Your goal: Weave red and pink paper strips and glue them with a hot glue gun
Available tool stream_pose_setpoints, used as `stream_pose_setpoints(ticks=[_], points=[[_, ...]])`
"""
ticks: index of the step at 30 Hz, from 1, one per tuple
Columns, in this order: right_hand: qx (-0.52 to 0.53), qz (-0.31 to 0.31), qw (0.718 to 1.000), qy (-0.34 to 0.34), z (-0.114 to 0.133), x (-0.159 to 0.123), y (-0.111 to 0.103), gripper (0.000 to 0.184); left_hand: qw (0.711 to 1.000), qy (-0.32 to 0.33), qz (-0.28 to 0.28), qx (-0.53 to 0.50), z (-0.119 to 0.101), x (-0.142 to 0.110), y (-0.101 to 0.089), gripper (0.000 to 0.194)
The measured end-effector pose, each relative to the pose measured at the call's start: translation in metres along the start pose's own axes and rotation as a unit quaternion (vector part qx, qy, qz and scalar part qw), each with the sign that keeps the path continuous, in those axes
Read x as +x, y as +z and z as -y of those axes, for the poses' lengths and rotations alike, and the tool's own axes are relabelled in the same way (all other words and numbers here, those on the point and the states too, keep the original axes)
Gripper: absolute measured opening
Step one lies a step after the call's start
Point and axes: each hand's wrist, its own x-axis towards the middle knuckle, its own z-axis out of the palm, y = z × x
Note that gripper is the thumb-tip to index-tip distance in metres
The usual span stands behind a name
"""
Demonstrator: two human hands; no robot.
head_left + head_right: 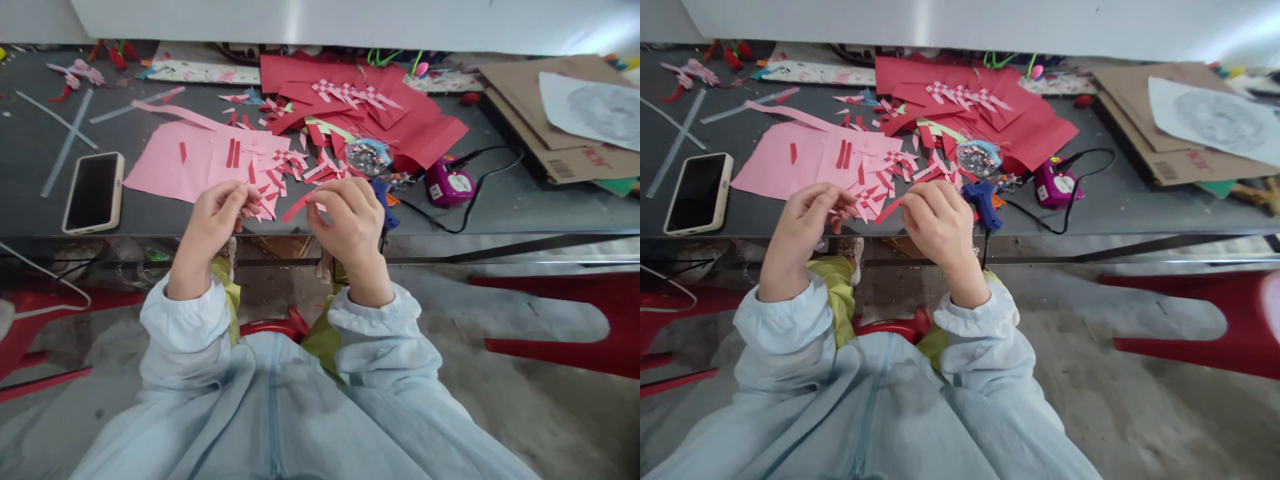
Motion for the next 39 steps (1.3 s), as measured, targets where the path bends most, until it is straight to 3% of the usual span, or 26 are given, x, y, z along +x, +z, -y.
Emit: stream_pose_setpoints(ticks=[5,9,13,16,20,22,25,30,35,39], points=[[0.026,0.009,0.999,-0.023,0.005,-0.007,0.003,0.021,0.993,-0.023,0.115,0.016,-0.009,-0.006,0.009,0.037],[0.034,0.004,0.998,-0.054,0.007,-0.011,0.006,0.019,0.989,0.020,0.141,0.043,-0.009,-0.004,0.015,0.044],[0.019,0.011,0.998,-0.066,0.008,-0.011,0.007,0.020,0.986,0.005,0.168,0.003,-0.006,-0.001,0.018,0.036],[0.020,-0.003,0.995,-0.093,0.009,-0.009,0.007,0.019,0.990,0.003,0.141,0.021,-0.001,0.000,0.018,0.025],[0.019,0.035,0.996,-0.084,0.008,-0.005,0.007,0.020,0.981,0.046,0.069,0.174,0.003,0.000,0.016,0.014],[0.024,0.067,0.995,-0.068,0.007,-0.005,0.007,0.021,0.970,0.077,0.068,0.222,0.002,-0.001,0.015,0.012],[0.032,0.058,0.995,-0.068,0.005,-0.005,0.010,0.015,0.957,0.119,0.086,0.251,0.001,0.000,0.017,0.012],[0.045,0.022,0.995,-0.086,0.004,-0.006,0.015,0.012,0.955,0.133,0.086,0.251,0.000,0.000,0.022,0.010],[0.080,-0.030,0.990,-0.113,0.006,-0.006,0.017,0.008,0.976,0.097,0.083,0.174,-0.002,0.000,0.023,0.008],[0.075,-0.015,0.993,-0.094,0.006,-0.006,0.018,0.010,0.984,0.061,0.080,0.148,-0.001,0.001,0.023,0.008]])
